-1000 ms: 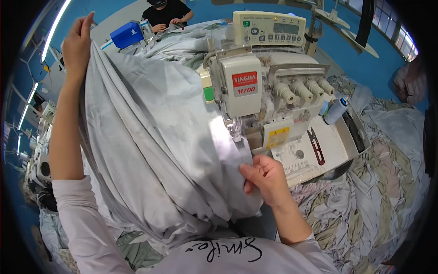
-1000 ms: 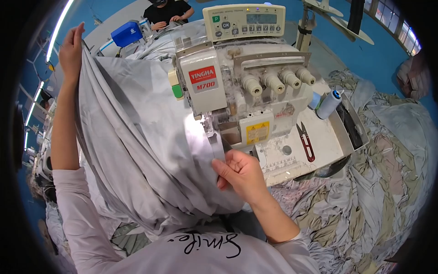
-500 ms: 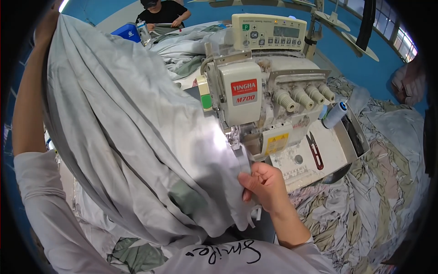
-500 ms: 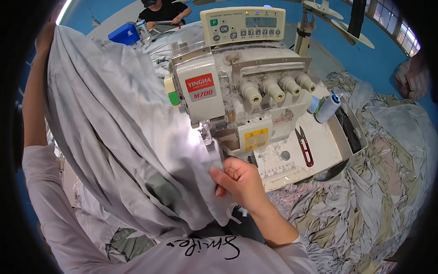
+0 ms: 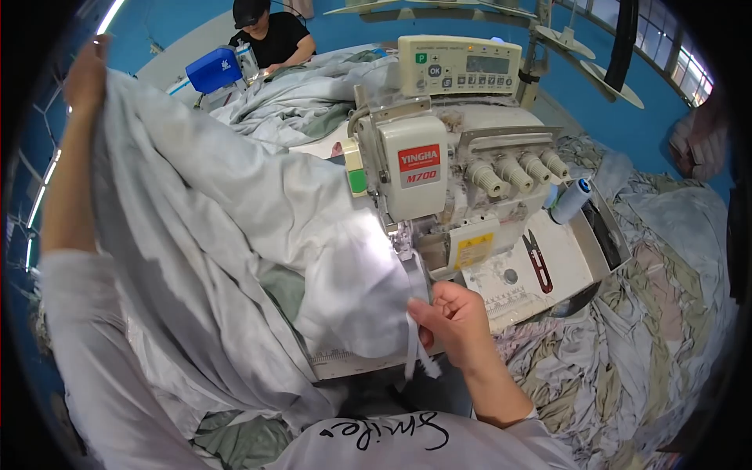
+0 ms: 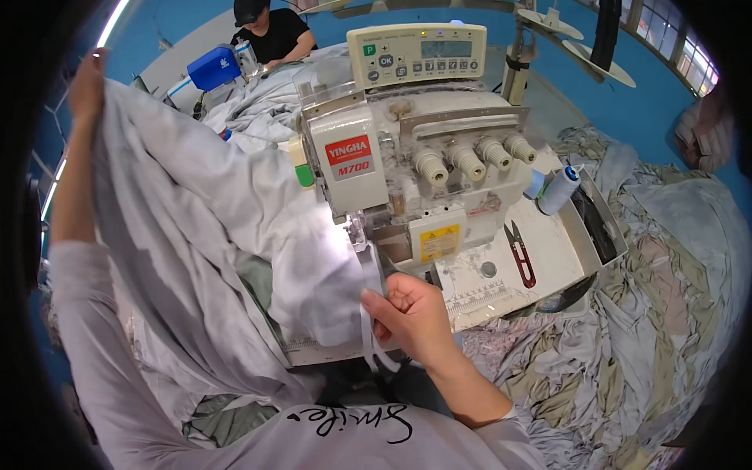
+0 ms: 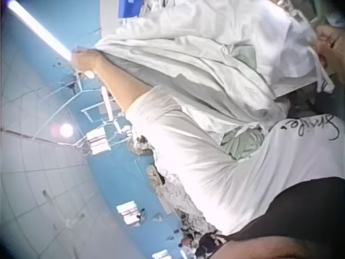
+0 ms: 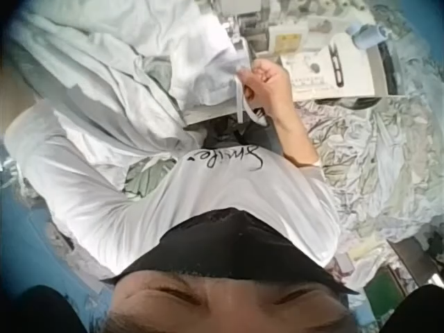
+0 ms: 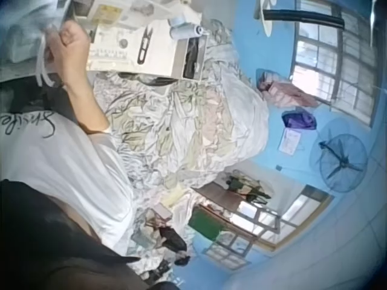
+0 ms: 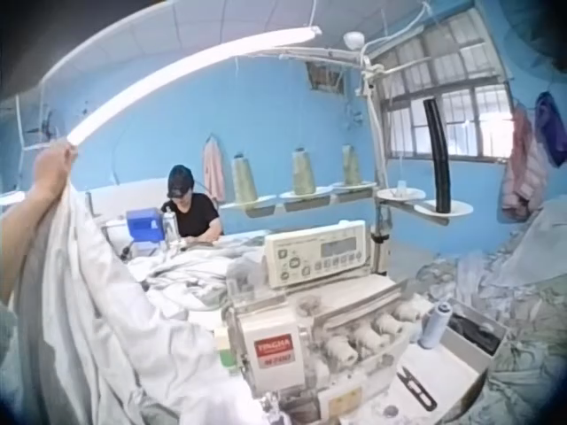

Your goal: Sewing fabric edges to manufacture pillow covers using an industrial overlock machine.

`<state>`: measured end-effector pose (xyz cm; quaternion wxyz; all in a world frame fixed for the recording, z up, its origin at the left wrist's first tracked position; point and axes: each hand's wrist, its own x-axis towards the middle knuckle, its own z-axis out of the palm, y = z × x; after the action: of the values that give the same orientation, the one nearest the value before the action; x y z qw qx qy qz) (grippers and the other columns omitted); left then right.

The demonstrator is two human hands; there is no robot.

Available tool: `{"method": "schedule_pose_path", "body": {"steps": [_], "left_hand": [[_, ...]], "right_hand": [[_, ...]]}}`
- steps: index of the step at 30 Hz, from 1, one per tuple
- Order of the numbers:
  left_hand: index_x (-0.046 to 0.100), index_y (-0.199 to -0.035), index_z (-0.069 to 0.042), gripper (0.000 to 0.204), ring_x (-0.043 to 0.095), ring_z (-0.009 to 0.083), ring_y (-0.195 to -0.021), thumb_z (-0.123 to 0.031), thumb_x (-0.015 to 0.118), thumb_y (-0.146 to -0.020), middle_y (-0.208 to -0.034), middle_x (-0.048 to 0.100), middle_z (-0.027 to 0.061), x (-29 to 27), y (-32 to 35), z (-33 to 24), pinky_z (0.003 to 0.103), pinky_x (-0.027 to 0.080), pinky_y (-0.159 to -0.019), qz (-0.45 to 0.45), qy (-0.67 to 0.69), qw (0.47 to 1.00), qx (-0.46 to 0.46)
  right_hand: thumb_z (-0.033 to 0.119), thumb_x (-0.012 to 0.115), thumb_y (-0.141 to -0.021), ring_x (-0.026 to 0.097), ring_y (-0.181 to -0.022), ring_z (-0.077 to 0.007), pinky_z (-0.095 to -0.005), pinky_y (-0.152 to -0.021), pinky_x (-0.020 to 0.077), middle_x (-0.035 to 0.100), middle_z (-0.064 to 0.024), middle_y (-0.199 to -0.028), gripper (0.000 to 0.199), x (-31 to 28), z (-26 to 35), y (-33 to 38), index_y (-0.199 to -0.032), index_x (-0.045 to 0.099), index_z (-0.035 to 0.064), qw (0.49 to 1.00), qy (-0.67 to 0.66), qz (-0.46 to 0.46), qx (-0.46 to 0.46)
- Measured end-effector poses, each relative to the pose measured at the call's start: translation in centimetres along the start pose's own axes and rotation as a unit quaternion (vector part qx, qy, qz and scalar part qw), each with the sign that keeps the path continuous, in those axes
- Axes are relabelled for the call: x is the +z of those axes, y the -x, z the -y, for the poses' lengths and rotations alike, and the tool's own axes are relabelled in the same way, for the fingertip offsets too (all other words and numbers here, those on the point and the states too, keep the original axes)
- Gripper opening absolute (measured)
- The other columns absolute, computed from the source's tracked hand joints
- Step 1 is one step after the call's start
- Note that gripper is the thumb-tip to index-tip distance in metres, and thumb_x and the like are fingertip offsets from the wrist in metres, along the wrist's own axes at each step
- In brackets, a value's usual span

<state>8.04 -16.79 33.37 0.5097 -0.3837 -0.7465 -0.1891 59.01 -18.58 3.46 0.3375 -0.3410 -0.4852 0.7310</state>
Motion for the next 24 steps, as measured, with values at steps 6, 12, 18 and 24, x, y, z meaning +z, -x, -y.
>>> {"method": "schedule_pose_path", "body": {"steps": [6,12,18,24], "left_hand": [[0.046,-0.122,-0.006,0.066,0.048,0.0295,-0.109,-0.030,0.074,-0.067,-0.116,0.052,0.0154,-5.2,24.1,-14.3,0.036,0.038,-0.091,0.464,0.284,0.831,0.117],[0.055,-0.096,-0.001,0.030,0.053,0.0360,-0.087,-0.003,0.062,-0.067,-0.092,0.055,0.0177,-9.1,36.7,-13.8,0.039,0.043,-0.076,0.456,0.359,0.807,0.111],[0.056,-0.096,-0.003,0.028,0.051,0.0319,-0.096,0.002,0.054,-0.068,-0.099,0.056,0.0143,-7.4,32.0,-14.1,0.040,0.038,-0.082,0.206,0.173,0.960,0.072],[0.053,-0.114,-0.008,0.044,0.042,0.0264,-0.118,-0.003,0.053,-0.070,-0.124,0.047,0.0134,-16.9,30.6,-23.0,0.040,0.033,-0.099,0.287,0.466,0.732,0.407]], "right_hand": [[0.014,0.063,-0.082,0.048,-0.043,-0.0048,-0.0185,-0.039,0.0373,0.053,0.0007,-0.055,0.015,-0.4,-0.7,0.0,-0.078,0.055,0.0018,0.999,0.023,-0.037,-0.010],[0.015,0.061,-0.084,0.048,-0.042,-0.0070,-0.0201,-0.038,0.0382,0.055,-0.0023,-0.058,0.016,0.2,-0.7,0.0,-0.082,0.055,0.0000,1.000,-0.013,0.001,-0.004],[0.022,0.055,-0.088,0.050,-0.042,-0.0101,-0.0226,-0.039,0.0398,0.056,-0.0045,-0.061,0.023,0.0,-1.2,0.1,-0.078,0.056,0.0012,0.999,-0.042,-0.006,-0.033],[0.022,0.054,-0.089,0.050,-0.046,-0.0088,-0.0222,-0.041,0.0399,0.056,-0.0035,-0.063,0.022,0.0,-1.5,0.1,-0.080,0.057,0.0020,0.998,0.006,-0.022,-0.057]]}}
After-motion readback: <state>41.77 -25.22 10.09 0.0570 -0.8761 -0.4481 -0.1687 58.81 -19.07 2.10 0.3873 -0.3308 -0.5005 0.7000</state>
